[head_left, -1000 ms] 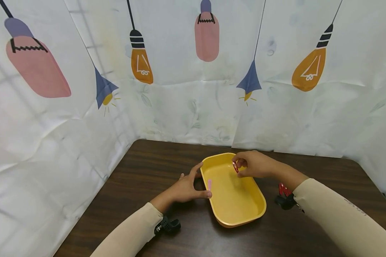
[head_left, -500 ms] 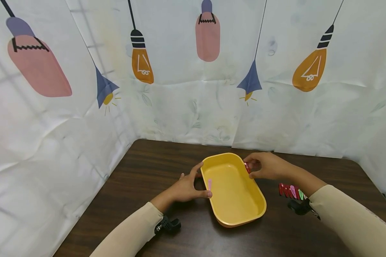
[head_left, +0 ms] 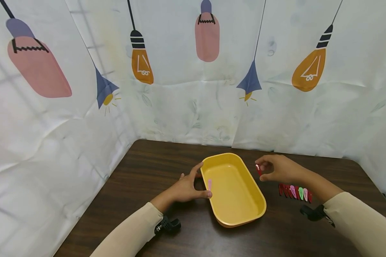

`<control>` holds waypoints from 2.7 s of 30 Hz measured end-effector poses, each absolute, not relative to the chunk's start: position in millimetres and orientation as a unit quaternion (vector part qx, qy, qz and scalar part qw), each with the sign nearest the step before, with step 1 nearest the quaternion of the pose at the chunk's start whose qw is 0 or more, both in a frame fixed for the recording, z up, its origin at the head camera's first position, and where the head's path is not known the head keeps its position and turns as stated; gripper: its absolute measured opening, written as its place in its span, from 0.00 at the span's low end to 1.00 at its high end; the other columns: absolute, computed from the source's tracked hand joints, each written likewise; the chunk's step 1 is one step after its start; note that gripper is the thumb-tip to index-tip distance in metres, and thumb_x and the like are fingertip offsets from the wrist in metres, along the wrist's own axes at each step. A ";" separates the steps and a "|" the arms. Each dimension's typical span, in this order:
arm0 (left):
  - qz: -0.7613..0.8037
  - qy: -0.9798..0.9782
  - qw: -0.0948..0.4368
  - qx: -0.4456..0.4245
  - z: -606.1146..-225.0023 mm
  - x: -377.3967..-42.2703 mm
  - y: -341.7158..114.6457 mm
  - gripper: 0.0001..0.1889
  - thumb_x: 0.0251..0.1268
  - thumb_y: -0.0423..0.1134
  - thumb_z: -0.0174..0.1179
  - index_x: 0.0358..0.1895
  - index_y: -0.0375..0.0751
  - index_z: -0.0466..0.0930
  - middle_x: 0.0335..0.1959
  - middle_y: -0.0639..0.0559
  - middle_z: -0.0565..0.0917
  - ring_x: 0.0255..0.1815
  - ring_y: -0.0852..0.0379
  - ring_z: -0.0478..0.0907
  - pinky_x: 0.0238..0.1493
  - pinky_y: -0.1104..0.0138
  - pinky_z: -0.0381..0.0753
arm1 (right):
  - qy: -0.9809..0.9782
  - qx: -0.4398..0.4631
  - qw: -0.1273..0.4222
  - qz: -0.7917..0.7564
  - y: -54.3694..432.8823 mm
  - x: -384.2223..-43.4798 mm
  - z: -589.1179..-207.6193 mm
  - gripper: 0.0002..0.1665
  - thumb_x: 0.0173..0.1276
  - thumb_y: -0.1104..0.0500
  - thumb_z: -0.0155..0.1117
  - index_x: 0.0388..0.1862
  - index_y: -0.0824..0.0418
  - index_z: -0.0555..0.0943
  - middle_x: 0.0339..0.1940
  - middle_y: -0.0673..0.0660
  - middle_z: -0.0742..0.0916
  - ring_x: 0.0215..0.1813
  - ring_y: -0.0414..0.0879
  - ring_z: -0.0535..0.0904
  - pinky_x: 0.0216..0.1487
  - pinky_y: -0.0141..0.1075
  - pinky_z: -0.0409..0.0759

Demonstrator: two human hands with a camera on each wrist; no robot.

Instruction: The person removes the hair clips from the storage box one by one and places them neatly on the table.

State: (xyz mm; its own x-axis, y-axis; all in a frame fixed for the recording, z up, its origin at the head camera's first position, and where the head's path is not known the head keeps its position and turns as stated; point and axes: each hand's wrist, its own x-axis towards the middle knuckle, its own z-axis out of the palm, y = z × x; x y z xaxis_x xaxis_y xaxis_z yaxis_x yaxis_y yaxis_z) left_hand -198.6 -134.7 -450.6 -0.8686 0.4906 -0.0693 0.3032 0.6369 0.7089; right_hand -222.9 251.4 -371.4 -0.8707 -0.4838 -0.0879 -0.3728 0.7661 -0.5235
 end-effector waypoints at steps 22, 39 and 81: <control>0.360 0.896 0.132 0.224 -451.8 -199.1 -135.6 0.63 0.55 0.73 0.67 0.84 0.60 0.33 0.69 0.48 0.76 0.71 0.46 0.72 0.74 0.33 0.34 | 0.943 -0.216 0.058 -0.246 297.4 -207.7 -379.5 0.36 0.63 0.41 0.77 0.64 0.57 0.80 0.47 0.48 0.84 0.49 0.46 0.80 0.45 0.44 0.82; 0.362 0.897 0.130 0.219 -451.6 -198.9 -135.2 0.63 0.55 0.71 0.69 0.84 0.60 0.34 0.69 0.48 0.76 0.70 0.46 0.72 0.75 0.34 0.34 | 0.946 -0.202 0.046 -0.250 319.8 -195.7 -381.1 0.37 0.64 0.42 0.77 0.66 0.59 0.79 0.44 0.47 0.83 0.48 0.47 0.82 0.38 0.39 0.79; 0.357 0.897 0.127 0.226 -448.8 -196.9 -135.4 0.63 0.55 0.73 0.67 0.84 0.57 0.35 0.69 0.51 0.77 0.72 0.47 0.70 0.74 0.33 0.34 | 0.951 -0.142 0.046 -0.271 373.4 -171.0 -415.3 0.39 0.67 0.46 0.75 0.69 0.65 0.75 0.51 0.58 0.85 0.53 0.64 0.83 0.41 0.53 0.83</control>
